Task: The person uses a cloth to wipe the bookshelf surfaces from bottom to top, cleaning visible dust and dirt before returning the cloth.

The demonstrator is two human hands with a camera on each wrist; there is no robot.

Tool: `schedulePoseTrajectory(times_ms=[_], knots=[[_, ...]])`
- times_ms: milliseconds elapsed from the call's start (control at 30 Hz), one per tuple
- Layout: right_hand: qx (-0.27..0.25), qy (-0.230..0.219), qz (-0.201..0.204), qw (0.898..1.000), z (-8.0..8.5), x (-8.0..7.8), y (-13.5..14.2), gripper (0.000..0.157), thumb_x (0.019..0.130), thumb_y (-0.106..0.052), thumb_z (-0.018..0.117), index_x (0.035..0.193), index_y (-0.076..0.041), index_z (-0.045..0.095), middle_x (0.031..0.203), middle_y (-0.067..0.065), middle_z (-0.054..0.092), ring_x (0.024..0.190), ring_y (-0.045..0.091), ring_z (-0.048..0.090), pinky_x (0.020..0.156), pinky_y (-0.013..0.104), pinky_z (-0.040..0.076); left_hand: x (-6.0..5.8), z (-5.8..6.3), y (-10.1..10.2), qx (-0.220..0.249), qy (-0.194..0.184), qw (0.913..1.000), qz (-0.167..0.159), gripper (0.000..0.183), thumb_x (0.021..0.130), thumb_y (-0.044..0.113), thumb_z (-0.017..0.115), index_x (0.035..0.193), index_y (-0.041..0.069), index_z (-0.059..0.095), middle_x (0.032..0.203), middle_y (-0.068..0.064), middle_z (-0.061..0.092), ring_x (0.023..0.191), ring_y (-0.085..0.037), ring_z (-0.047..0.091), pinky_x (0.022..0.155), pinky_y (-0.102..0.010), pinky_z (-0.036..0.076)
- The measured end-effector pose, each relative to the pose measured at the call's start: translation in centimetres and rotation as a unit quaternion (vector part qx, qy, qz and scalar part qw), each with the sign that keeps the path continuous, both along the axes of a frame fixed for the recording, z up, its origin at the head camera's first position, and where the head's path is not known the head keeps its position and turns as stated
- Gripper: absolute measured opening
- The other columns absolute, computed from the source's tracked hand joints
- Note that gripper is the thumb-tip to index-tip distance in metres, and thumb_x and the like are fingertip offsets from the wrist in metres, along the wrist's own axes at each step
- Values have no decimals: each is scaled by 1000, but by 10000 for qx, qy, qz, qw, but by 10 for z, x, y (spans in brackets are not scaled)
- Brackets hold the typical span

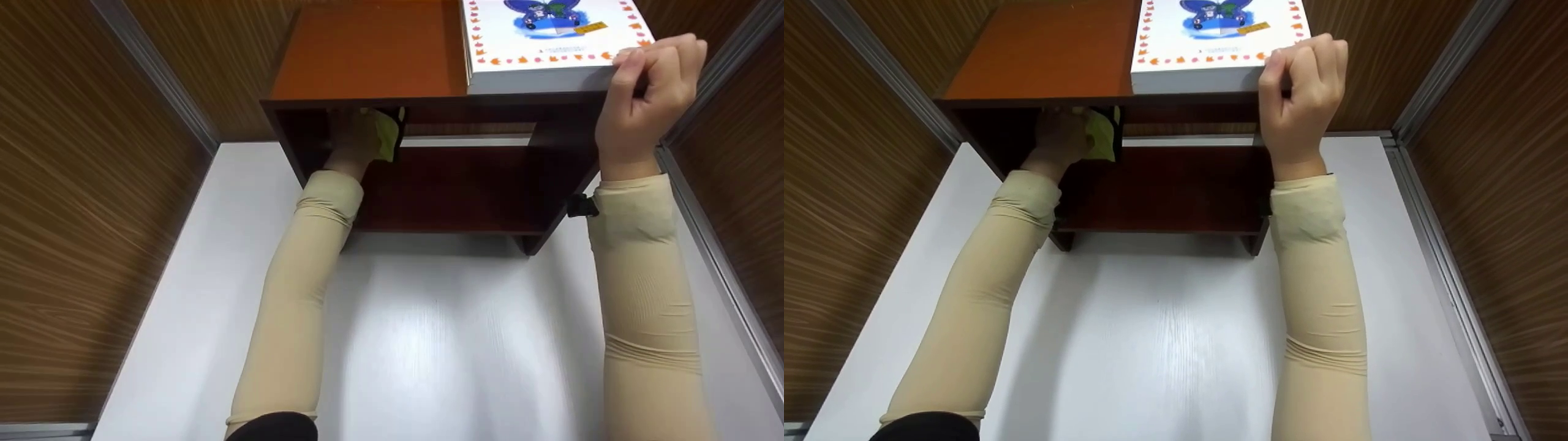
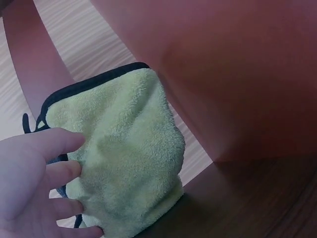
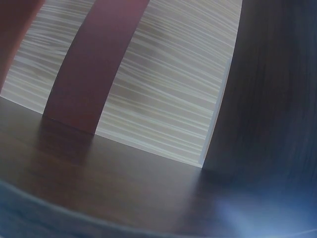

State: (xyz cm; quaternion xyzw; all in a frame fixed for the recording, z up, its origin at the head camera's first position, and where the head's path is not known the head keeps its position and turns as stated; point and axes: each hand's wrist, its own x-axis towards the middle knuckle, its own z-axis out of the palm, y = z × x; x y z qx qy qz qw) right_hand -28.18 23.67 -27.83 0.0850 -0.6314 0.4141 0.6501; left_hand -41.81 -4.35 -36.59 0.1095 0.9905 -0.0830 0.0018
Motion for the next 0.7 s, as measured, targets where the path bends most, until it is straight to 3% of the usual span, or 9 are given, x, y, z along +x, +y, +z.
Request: schedulePoseTrajectory(times_ms=[200, 267, 333, 433, 500, 600, 700], knots=[[27, -39, -218, 9998, 0, 2, 7, 25, 79, -12, 49, 66, 9, 57, 72, -22, 41, 73, 19, 45, 91, 28, 30, -1, -4, 7, 65, 30, 9998, -175, 55, 96, 31, 44, 146, 13, 30, 148, -20, 24, 135, -41, 17, 107, -56, 13], [37, -68, -283, 9996, 0, 2, 9, 26, 79, -11, 49, 67, 9, 57, 73, -22, 41, 73, 22, 45, 92, 28, 30, -3, -5, 10, 231, 287, 9990, -266, 49, 97, 25, 44, 143, 10, 37, 145, -18, 32, 132, -39, 27, 106, -55, 20], [43, -84, -293, 9995, -2, 2, 10, 25, 79, -11, 50, 67, 9, 58, 73, -21, 41, 73, 22, 45, 92, 28, 30, -5, -7, 12, 198, 619, 9975, -281, 42, 97, 19, 45, 137, 8, 45, 135, -16, 45, 121, -35, 42, 99, -50, 34], [38, 20, -209, 9998, -5, 1, 9, 26, 79, -13, 50, 67, 9, 58, 73, -21, 42, 73, 18, 45, 89, 28, 31, -8, -9, 16, 258, 1106, 9935, -23, 32, 97, 11, 44, 126, 6, 54, 122, -12, 55, 108, -28, 53, 87, -41, 45], [17, 104, -148, 9998, -6, 1, 7, 27, 79, -14, 50, 67, 9, 58, 74, -21, 43, 75, 12, 44, 86, 27, 33, -11, -9, 17, -25, 1292, 9914, 216, 29, 97, 9, 41, 122, 5, 55, 118, -11, 57, 106, -27, 54, 84, -39, 47], [-43, 175, -29, 9998, -6, 2, 1, 27, 78, -14, 51, 67, 9, 58, 74, -21, 44, 79, 4, 41, 81, 26, 33, -12, -9, 17, -260, 1305, 9901, 455, 30, 98, 10, 37, 121, 3, 54, 119, -12, 56, 111, -28, 51, 87, -41, 45], [-72, 194, 38, 9998, -6, 4, -4, 27, 78, -15, 50, 67, 9, 57, 75, -21, 44, 79, 3, 40, 80, 25, 33, -12, -5, 15, 3, 1002, 9924, 719, 30, 97, 13, 35, 119, 4, 55, 118, -11, 56, 111, -28, 50, 87, -42, 44]])
